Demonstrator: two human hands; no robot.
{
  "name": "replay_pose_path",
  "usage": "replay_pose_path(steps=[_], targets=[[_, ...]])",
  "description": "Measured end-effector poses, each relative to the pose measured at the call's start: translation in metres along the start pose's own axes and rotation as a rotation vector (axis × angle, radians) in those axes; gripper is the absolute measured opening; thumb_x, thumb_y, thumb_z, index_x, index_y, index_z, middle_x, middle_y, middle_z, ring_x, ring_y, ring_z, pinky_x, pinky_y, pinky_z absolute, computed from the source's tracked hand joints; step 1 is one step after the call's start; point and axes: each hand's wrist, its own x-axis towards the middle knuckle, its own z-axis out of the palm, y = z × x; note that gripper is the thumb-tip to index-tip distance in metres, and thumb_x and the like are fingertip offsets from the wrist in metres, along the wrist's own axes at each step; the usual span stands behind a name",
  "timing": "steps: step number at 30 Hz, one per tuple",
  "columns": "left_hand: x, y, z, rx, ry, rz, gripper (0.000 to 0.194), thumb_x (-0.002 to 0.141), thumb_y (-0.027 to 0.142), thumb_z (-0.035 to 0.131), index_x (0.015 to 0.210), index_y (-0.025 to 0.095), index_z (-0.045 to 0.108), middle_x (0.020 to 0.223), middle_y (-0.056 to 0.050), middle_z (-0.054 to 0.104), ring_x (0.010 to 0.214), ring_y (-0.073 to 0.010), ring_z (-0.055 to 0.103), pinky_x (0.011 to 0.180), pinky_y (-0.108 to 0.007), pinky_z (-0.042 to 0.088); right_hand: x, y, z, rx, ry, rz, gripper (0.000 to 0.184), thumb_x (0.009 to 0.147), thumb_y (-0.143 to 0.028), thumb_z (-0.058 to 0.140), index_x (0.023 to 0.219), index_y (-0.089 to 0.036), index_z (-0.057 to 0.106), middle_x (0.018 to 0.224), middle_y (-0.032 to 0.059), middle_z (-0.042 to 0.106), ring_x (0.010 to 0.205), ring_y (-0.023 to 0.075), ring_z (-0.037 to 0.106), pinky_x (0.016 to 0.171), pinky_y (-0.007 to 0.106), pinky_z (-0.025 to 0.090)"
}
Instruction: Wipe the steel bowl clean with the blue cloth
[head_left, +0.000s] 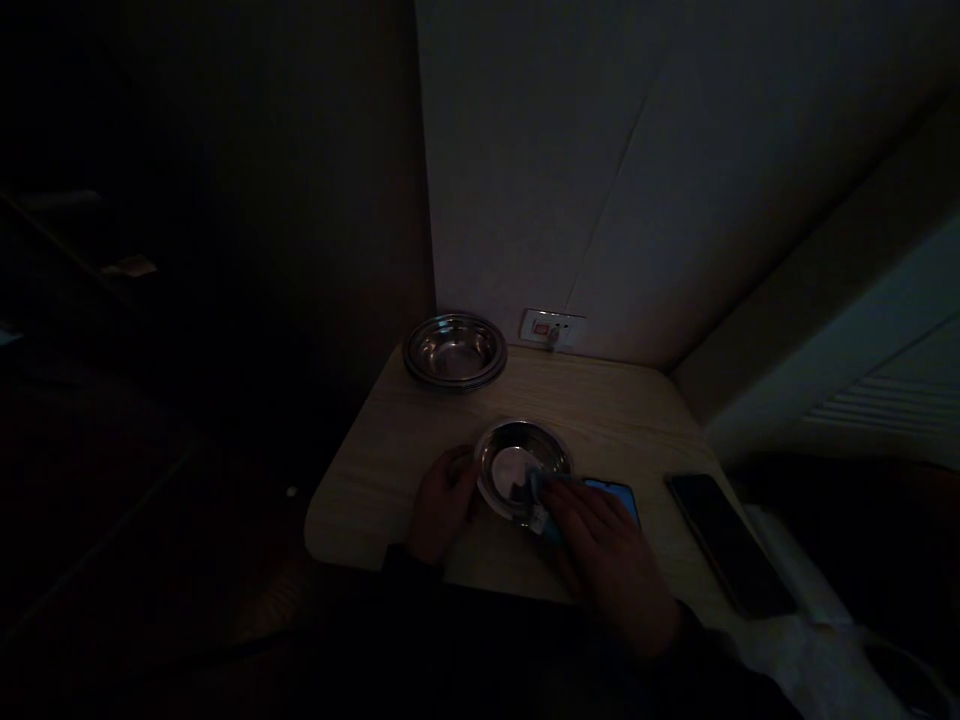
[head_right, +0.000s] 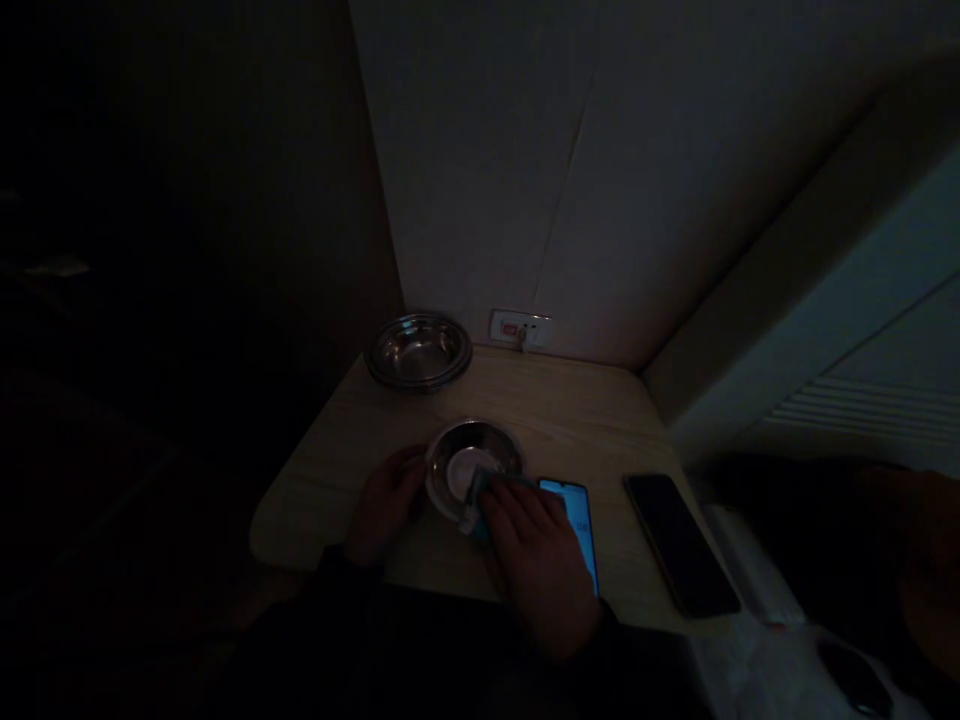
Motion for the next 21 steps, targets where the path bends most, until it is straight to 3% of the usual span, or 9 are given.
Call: replay_pose_path(steps=[7,15,17,19,21], targets=[[0.003,-0.004,0.001,0.031,0.026,-0.015,0.039,0.076,0.039,0.055,0.106,0.014,0.057,0.055,0.003,0.058,0.036,-0.0062,0.043,0.033,-0.016,0.031,-0.007,-0.015,0.008,0.083,-0.056,0.07,0.035,0.09,-0.033,0.043,0.116,-0.014,0.055,0.118,0.0097,0.06,0.109,0.0244,0.053,0.091,0.042,0.038],[0.006,-0.002,0.006,0.094,0.025,-0.009,0.041,0.078,0.043,0.051,0.107,0.015,0.058,0.055,0.002,0.06,0.037,-0.0092,0.047,0.034,-0.019,0.035,-0.007,-0.007,0.018,-0.003,-0.084,-0.075,0.031,0.09,-0.018,0.043,0.118,-0.015,0.055,0.114,0.0076,0.063,0.105,0.0203,0.057,0.093,0.042,0.039],[0.007,-0.003,0.007,0.107,0.028,0.036,0.038,0.08,0.041,0.049,0.107,0.016,0.059,0.065,-0.001,0.065,0.048,-0.0124,0.057,0.043,-0.021,0.044,-0.006,-0.007,0.021,0.011,-0.082,-0.097,0.032,0.088,-0.013,0.043,0.117,-0.013,0.055,0.113,0.0088,0.064,0.104,0.0207,0.057,0.093,0.043,0.042],[0.008,-0.006,0.008,0.106,0.035,0.122,0.034,0.082,0.037,0.047,0.105,0.017,0.061,0.086,-0.005,0.07,0.073,-0.0164,0.064,0.063,-0.025,0.051,-0.003,-0.009,0.023,0.036,-0.096,-0.097,0.034,0.086,-0.01,0.042,0.118,-0.012,0.055,0.113,0.0101,0.063,0.105,0.0219,0.057,0.092,0.044,0.044],[0.011,-0.009,0.009,0.11,0.039,0.193,0.032,0.083,0.034,0.046,0.104,0.017,0.062,0.103,-0.006,0.068,0.093,-0.0181,0.062,0.082,-0.028,0.048,0.002,-0.013,0.027,0.078,-0.107,-0.094,0.034,0.085,-0.009,0.042,0.117,-0.011,0.055,0.112,0.0105,0.063,0.104,0.0228,0.057,0.091,0.044,0.046]])
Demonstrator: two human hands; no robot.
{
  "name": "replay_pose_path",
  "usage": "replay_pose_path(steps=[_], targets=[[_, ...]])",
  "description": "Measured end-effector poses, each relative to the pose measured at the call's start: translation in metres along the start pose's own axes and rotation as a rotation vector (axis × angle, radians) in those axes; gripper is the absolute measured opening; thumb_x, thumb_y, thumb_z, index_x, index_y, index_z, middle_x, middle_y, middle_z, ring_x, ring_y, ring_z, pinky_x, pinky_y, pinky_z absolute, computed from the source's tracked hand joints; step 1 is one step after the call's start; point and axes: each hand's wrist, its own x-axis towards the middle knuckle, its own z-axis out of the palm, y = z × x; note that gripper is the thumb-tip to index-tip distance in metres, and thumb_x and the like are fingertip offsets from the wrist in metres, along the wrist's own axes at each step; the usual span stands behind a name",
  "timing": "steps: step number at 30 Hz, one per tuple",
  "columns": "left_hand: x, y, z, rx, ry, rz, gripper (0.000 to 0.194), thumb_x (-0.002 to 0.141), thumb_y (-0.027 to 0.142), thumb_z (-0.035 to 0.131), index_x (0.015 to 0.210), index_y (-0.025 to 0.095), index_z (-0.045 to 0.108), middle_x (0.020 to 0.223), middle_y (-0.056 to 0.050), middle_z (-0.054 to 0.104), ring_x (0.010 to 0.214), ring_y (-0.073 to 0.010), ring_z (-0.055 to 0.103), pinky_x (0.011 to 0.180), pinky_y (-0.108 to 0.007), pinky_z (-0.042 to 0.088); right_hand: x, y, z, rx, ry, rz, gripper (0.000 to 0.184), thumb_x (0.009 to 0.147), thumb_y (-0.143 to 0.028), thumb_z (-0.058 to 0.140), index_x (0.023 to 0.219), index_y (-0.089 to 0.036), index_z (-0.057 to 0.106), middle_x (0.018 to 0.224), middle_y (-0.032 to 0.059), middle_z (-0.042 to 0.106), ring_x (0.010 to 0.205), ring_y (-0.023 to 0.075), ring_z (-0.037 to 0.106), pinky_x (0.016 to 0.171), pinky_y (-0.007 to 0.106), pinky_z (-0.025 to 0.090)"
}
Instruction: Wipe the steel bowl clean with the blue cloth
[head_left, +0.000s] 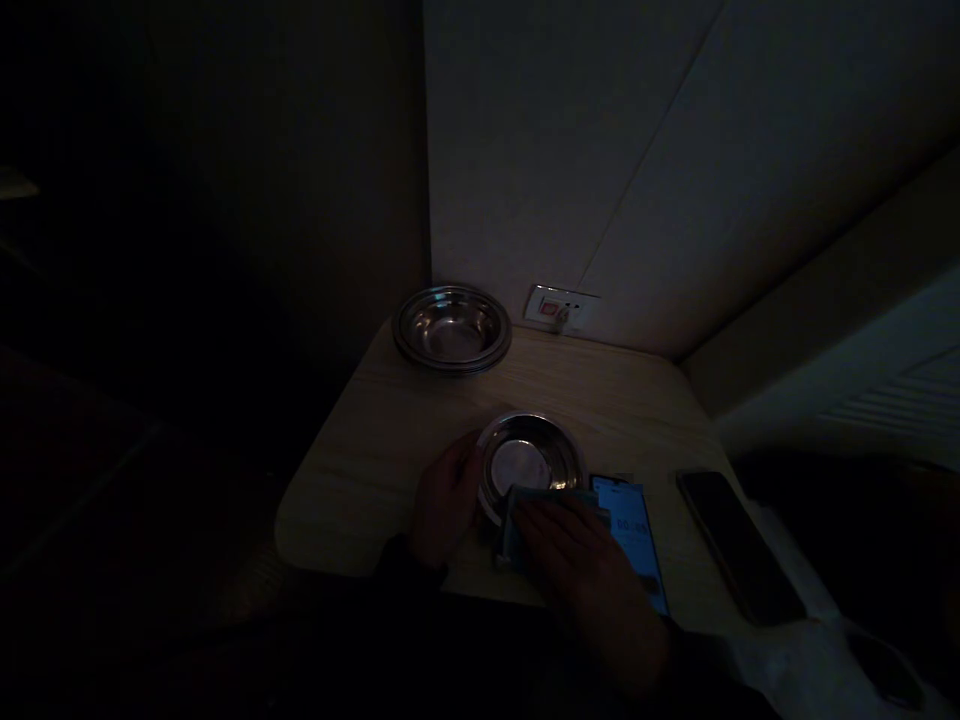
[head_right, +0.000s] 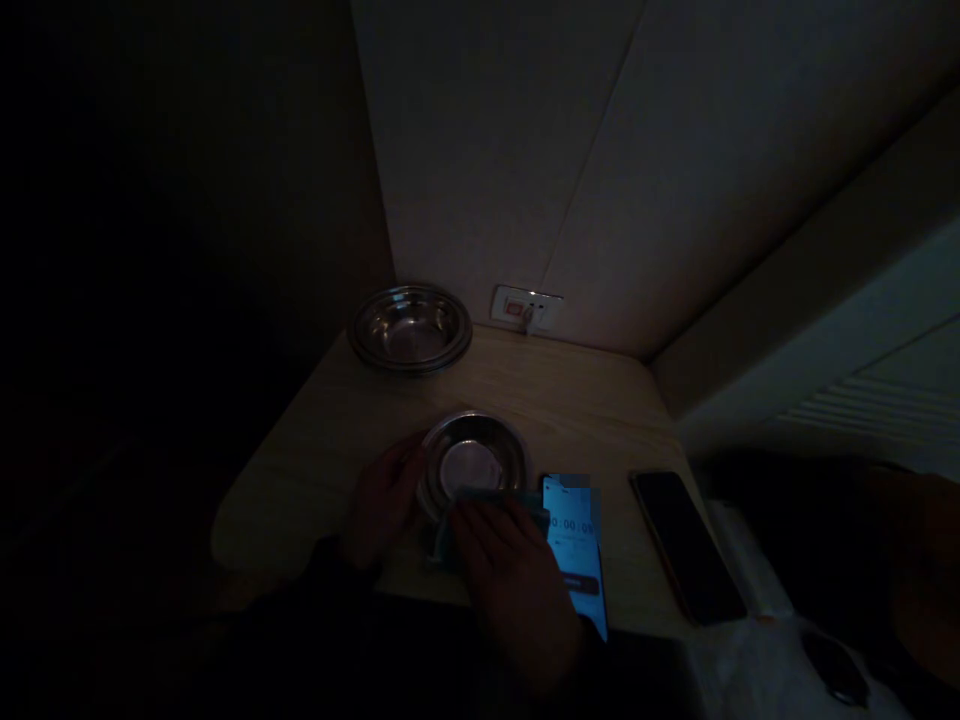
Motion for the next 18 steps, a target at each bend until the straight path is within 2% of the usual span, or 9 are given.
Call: replay_pose_path(steps=[2,6,10,14,18], targets=[[0.002,-0.003,0.0,0.008,-0.001,0.019,0.032,0.083,0.033,0.046,0.106,0.017,0.062,0.107,-0.006,0.066,0.1,-0.018,0.06,0.088,-0.029,0.045,0.006,-0.005,0.006,0.036,0.008,0.009,0.035,0.084,-0.008,0.042,0.117,-0.01,0.055,0.112,0.0109,0.064,0.104,0.0233,0.057,0.09,0.044,0.048],[0.003,-0.005,-0.003,0.032,0.017,0.015,0.032,0.083,0.033,0.046,0.105,0.017,0.062,0.106,-0.005,0.067,0.097,-0.017,0.061,0.086,-0.027,0.046,0.014,-0.012,0.015,0.075,0.066,0.024,0.036,0.082,-0.006,0.043,0.116,-0.008,0.055,0.112,0.0126,0.064,0.104,0.0237,0.057,0.091,0.045,0.048],[0.001,-0.002,-0.006,0.075,0.008,0.041,0.031,0.084,0.033,0.046,0.106,0.019,0.062,0.104,-0.005,0.067,0.093,-0.0168,0.062,0.083,-0.026,0.047,0.003,0.0,0.009,0.084,0.032,-0.023,0.033,0.086,-0.009,0.044,0.116,-0.011,0.056,0.111,0.0103,0.064,0.103,0.0235,0.058,0.091,0.046,0.047],[0.0,0.0,-0.004,0.013,0.025,-0.025,0.03,0.083,0.033,0.047,0.105,0.018,0.062,0.103,-0.006,0.068,0.09,-0.0179,0.063,0.077,-0.027,0.049,-0.005,0.012,-0.001,0.059,0.005,-0.062,0.03,0.089,-0.012,0.041,0.115,-0.014,0.056,0.111,0.0076,0.065,0.102,0.0229,0.059,0.092,0.049,0.045],[0.002,-0.001,-0.003,0.01,0.019,-0.088,0.032,0.082,0.035,0.047,0.104,0.015,0.059,0.098,-0.008,0.068,0.082,-0.0177,0.064,0.068,-0.026,0.05,0.013,-0.002,0.007,0.028,0.08,-0.063,0.028,0.089,-0.01,0.041,0.109,-0.009,0.06,0.106,0.0111,0.066,0.101,0.0234,0.058,0.092,0.045,0.046]])
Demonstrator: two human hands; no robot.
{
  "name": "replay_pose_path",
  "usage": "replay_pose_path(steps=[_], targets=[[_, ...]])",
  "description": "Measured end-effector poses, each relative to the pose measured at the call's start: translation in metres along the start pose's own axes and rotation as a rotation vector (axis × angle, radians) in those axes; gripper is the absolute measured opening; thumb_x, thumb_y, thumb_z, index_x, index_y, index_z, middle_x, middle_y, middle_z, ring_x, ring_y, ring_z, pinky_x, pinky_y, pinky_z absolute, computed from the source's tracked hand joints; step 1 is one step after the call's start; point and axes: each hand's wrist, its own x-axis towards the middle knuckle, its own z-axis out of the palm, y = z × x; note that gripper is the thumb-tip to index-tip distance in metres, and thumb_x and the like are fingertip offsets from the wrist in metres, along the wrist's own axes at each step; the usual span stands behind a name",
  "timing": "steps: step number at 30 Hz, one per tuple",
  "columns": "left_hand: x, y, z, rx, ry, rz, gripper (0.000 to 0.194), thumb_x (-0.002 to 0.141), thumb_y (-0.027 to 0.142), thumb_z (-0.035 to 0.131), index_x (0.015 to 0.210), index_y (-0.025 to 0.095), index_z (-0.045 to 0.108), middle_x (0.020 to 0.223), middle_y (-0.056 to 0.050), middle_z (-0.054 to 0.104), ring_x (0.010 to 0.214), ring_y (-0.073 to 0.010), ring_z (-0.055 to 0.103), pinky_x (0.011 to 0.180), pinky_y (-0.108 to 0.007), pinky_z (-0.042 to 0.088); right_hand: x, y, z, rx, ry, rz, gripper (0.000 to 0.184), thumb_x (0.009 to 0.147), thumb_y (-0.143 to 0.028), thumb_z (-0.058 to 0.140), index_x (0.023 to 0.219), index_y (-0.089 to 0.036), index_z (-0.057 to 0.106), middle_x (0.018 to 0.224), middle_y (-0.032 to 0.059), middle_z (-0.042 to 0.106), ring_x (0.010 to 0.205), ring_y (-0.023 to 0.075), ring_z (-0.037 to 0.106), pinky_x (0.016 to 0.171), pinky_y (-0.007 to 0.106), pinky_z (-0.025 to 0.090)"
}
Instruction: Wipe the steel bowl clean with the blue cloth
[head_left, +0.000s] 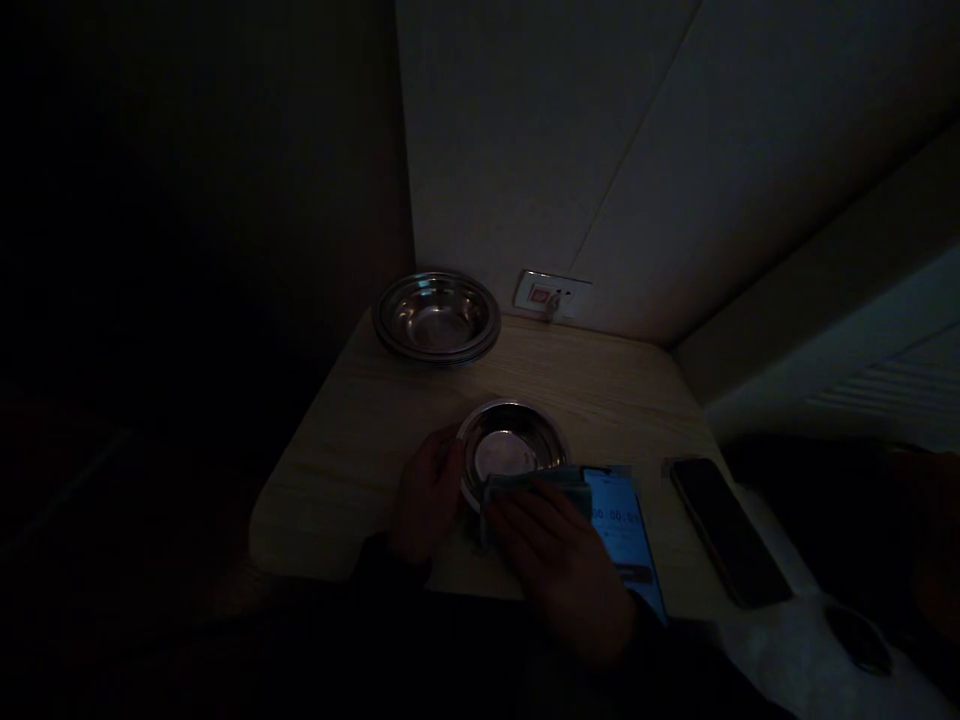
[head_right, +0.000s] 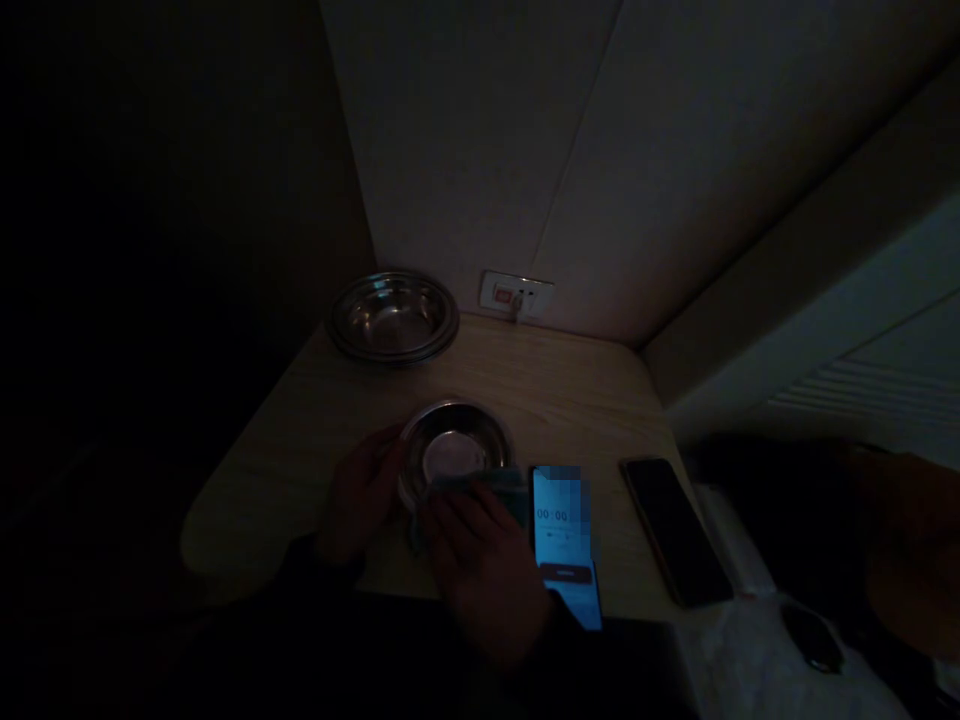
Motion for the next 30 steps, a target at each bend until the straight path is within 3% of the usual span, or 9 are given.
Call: replay_pose_path(steps=[3,7,11,16,21,27,30], targets=[[0.001,0.0,-0.002,0.036,0.021,-0.021,0.031,0.08,0.036,0.05,0.1,0.014,0.059,0.088,-0.007,0.069,0.072,-0.016,0.063,0.061,-0.024,0.049,0.012,-0.01,0.008,-0.019,0.043,0.027,0.028,0.088,-0.009,0.04,0.107,-0.007,0.061,0.105,0.0127,0.066,0.1,0.0244,0.058,0.091,0.044,0.047],[-0.002,0.0,-0.001,0.002,0.047,-0.044,0.033,0.079,0.039,0.052,0.1,0.015,0.058,0.073,-0.003,0.067,0.058,-0.0128,0.06,0.051,-0.021,0.046,0.003,-0.004,0.0,-0.012,0.016,-0.012,0.028,0.089,-0.01,0.038,0.106,-0.008,0.061,0.104,0.0114,0.067,0.098,0.0241,0.059,0.09,0.045,0.047],[-0.003,0.003,0.0,-0.012,0.012,-0.097,0.034,0.079,0.04,0.05,0.103,0.017,0.058,0.05,0.004,0.056,0.036,-0.0094,0.046,0.035,-0.019,0.035,-0.001,0.0,-0.003,-0.025,-0.007,-0.032,0.028,0.09,-0.011,0.038,0.104,-0.009,0.062,0.102,0.0106,0.067,0.097,0.0234,0.059,0.092,0.046,0.045],[-0.003,0.0,-0.001,0.006,0.068,0.001,0.029,0.078,0.036,0.053,0.096,0.015,0.059,0.08,-0.005,0.067,0.063,-0.0139,0.061,0.055,-0.022,0.047,0.012,-0.01,0.005,-0.048,0.029,0.011,0.027,0.088,-0.01,0.041,0.105,-0.006,0.061,0.102,0.0127,0.066,0.097,0.0247,0.058,0.094,0.044,0.044],[-0.005,-0.001,0.001,-0.014,0.052,-0.081,0.037,0.078,0.042,0.051,0.103,0.014,0.056,0.071,-0.004,0.066,0.056,-0.0141,0.059,0.047,-0.022,0.045,0.0,-0.004,-0.004,-0.055,-0.012,-0.03,0.026,0.089,-0.011,0.04,0.103,-0.009,0.062,0.1,0.0106,0.067,0.095,0.0238,0.059,0.093,0.046,0.044],[-0.003,0.001,-0.001,0.033,0.062,0.018,0.027,0.078,0.033,0.052,0.095,0.014,0.059,0.09,-0.007,0.068,0.078,-0.0174,0.064,0.067,-0.027,0.05,0.013,-0.014,0.008,-0.082,0.036,-0.003,0.025,0.088,-0.011,0.042,0.103,-0.007,0.062,0.1,0.0124,0.067,0.096,0.0237,0.059,0.095,0.043,0.044],[-0.004,0.0,-0.002,0.002,0.076,0.005,0.03,0.078,0.035,0.052,0.098,0.014,0.058,0.091,-0.007,0.068,0.08,-0.018,0.064,0.069,-0.027,0.051,0.004,-0.005,0.001,-0.056,0.026,-0.039,0.026,0.089,-0.011,0.041,0.105,-0.008,0.061,0.101,0.0119,0.067,0.096,0.0224,0.059,0.093,0.043,0.045]])
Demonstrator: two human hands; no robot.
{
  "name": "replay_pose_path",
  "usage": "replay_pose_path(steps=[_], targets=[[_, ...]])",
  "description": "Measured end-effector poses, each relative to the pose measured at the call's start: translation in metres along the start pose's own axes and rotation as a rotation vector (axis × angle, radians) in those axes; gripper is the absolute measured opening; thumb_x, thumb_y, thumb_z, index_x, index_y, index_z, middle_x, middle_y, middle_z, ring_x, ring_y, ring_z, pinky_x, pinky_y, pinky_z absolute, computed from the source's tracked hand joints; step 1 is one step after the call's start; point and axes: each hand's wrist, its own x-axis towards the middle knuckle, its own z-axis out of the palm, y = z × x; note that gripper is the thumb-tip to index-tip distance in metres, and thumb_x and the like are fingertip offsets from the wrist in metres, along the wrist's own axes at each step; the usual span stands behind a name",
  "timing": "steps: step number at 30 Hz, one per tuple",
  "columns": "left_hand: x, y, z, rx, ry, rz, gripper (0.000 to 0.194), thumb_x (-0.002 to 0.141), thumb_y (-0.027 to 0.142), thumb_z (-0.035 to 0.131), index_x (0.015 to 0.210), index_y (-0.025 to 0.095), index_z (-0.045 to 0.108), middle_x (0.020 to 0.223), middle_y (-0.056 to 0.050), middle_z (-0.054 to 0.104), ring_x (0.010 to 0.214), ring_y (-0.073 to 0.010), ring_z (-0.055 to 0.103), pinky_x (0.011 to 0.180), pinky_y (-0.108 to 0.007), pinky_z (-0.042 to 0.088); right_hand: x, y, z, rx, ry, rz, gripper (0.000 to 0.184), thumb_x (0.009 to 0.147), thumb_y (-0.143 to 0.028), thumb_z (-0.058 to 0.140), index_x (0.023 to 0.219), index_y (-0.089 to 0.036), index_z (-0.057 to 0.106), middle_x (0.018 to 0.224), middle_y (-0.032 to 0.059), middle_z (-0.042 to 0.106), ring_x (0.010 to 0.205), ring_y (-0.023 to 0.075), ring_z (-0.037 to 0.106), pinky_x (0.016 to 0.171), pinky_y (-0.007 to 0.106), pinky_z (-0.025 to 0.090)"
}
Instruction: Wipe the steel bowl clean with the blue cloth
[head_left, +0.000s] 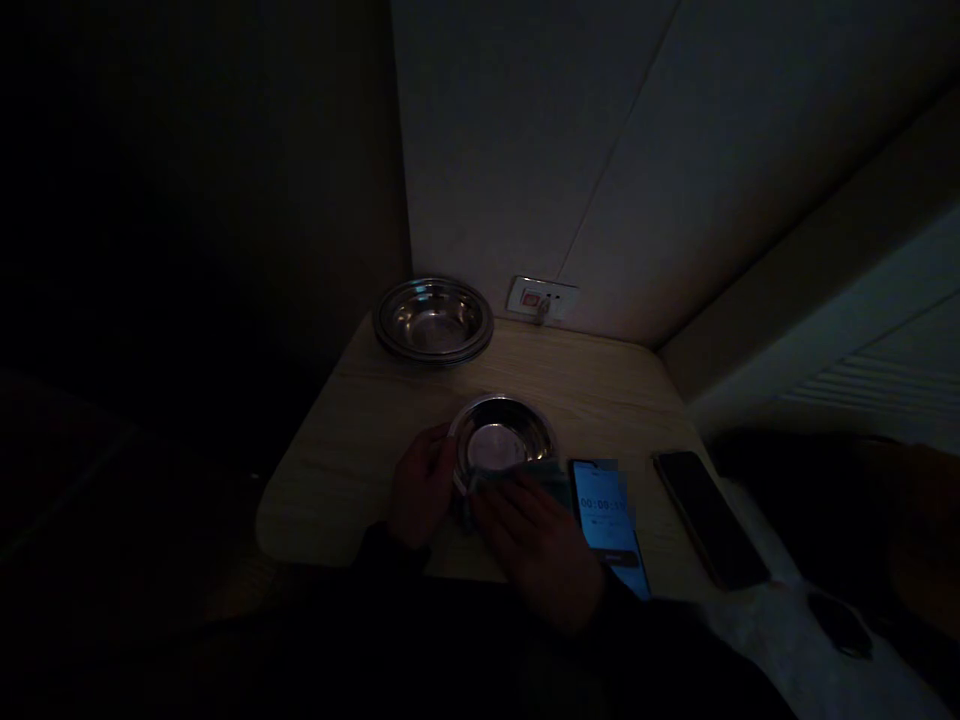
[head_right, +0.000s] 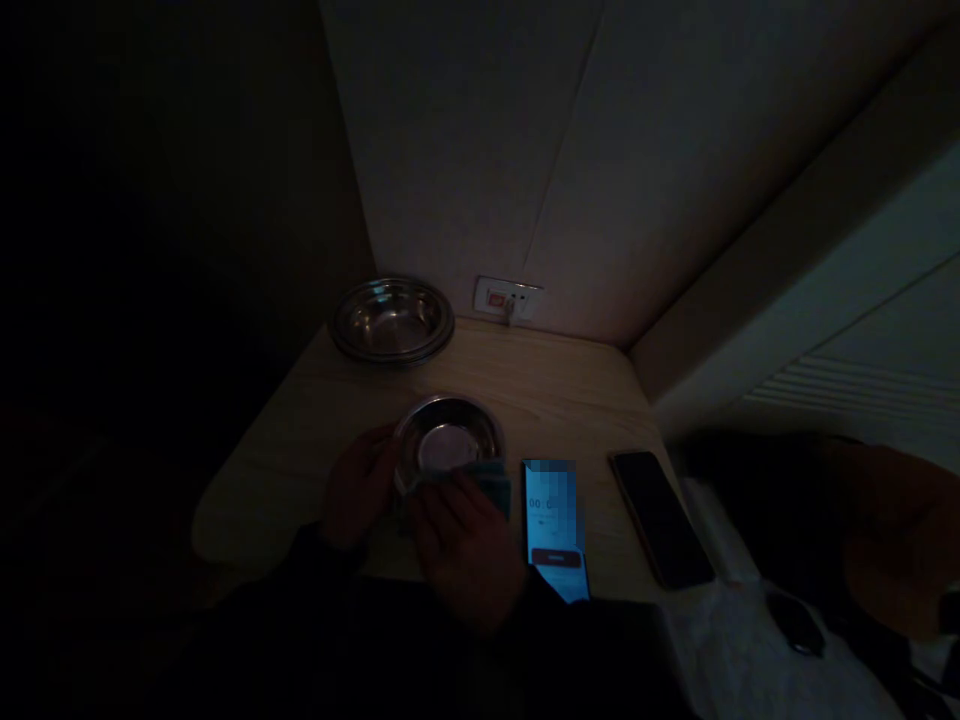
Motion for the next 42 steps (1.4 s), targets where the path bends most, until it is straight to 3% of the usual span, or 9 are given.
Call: replay_pose_path(steps=[4,11,16,23,30,35,42], targets=[[-0.003,-0.001,0.002,-0.018,-0.012,0.032,0.031,0.079,0.035,0.05,0.102,0.016,0.06,0.098,-0.007,0.068,0.086,-0.0184,0.064,0.072,-0.027,0.05,-0.02,0.014,-0.012,0.033,-0.06,-0.037,0.027,0.09,-0.011,0.04,0.109,-0.01,0.059,0.104,0.0099,0.067,0.099,0.0228,0.059,0.094,0.046,0.044],[-0.005,-0.003,-0.001,0.07,0.0,0.175,0.031,0.083,0.034,0.047,0.103,0.016,0.062,0.102,-0.006,0.068,0.094,-0.0177,0.062,0.082,-0.026,0.048,-0.008,-0.003,0.006,0.146,-0.024,0.086,0.028,0.086,-0.009,0.044,0.11,-0.007,0.058,0.106,0.0105,0.066,0.101,0.0228,0.058,0.097,0.043,0.042],[-0.007,-0.004,0.0,0.12,-0.007,0.222,0.032,0.084,0.034,0.045,0.104,0.018,0.063,0.104,-0.005,0.068,0.096,-0.0176,0.062,0.084,-0.025,0.047,-0.018,0.011,-0.011,0.136,-0.125,0.005,0.026,0.086,-0.008,0.044,0.108,-0.01,0.058,0.103,0.0092,0.067,0.098,0.0225,0.059,0.099,0.049,0.038],[-0.007,-0.007,0.002,0.197,-0.03,0.322,0.033,0.086,0.031,0.041,0.106,0.016,0.062,0.105,-0.006,0.068,0.095,-0.0175,0.063,0.082,-0.026,0.049,0.006,0.003,0.002,0.209,-0.175,0.124,0.028,0.086,-0.015,0.046,0.111,-0.008,0.054,0.108,0.0118,0.064,0.106,0.0212,0.055,0.105,0.04,0.033],[-0.009,-0.005,0.003,0.198,-0.037,0.369,0.03,0.086,0.029,0.042,0.105,0.018,0.063,0.102,-0.003,0.069,0.092,-0.0149,0.064,0.079,-0.022,0.05,-0.011,0.014,-0.015,0.139,-0.282,0.018,0.029,0.086,-0.013,0.047,0.114,-0.009,0.053,0.112,0.0107,0.063,0.108,0.021,0.055,0.105,0.043,0.031],[-0.008,-0.007,0.004,0.191,-0.037,0.381,0.03,0.086,0.029,0.043,0.108,0.018,0.061,0.104,-0.003,0.069,0.093,-0.0146,0.064,0.08,-0.022,0.05,-0.023,0.014,-0.022,0.018,-0.223,0.023,0.029,0.085,-0.012,0.048,0.114,-0.014,0.055,0.121,0.0092,0.058,0.112,0.0245,0.052,0.102,0.052,0.033],[-0.01,-0.005,0.005,0.191,-0.068,0.31,0.031,0.087,0.033,0.042,0.106,0.017,0.06,0.101,-0.004,0.069,0.089,-0.0144,0.064,0.076,-0.021,0.05,-0.028,-0.001,-0.012,0.016,-0.146,0.097,0.031,0.086,-0.015,0.046,0.115,-0.009,0.055,0.112,0.0128,0.063,0.104,0.0236,0.057,0.096,0.048,0.042]])
